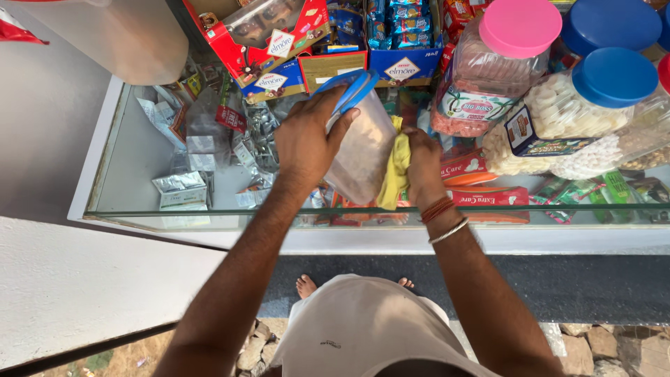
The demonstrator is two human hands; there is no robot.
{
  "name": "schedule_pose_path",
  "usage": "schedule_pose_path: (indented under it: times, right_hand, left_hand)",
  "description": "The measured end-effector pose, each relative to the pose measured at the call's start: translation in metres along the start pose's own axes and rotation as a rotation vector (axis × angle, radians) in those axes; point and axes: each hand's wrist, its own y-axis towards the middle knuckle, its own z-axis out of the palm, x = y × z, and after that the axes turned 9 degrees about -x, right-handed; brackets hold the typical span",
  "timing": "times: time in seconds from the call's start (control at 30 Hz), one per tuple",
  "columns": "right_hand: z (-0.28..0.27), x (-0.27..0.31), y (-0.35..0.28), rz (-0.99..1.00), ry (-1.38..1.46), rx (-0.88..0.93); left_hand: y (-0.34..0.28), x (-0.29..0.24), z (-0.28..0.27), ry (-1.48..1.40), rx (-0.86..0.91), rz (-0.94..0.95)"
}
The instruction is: The person wipes the glass surface of a display counter with a yellow cloth, then moves several snack boxes and plastic containers to clean underneath them. They wipe the containers and the glass surface again before returning the items to their original positions.
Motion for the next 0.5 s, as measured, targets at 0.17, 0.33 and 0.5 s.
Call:
schedule_pose_path:
  times: [0.17,0.33,0.5]
  right_hand:
    - [0.012,-0.001,0.003,-0.277,-0.005,0.002]
    - [0.041,0.008,-0.037,-0.484,-0.328,-0.039]
    - [0.046,0.001,-0.062,-0.737,-0.287,0.035]
  left_hand:
    - [0.016,0.014,-0.009,-0.092,0.074,0.007]
    - [0.031,0.023,-0.016,-0.042,0.121,-0.220]
    - [0.020,0.030,-0.013,0.005,-0.095,-0.215]
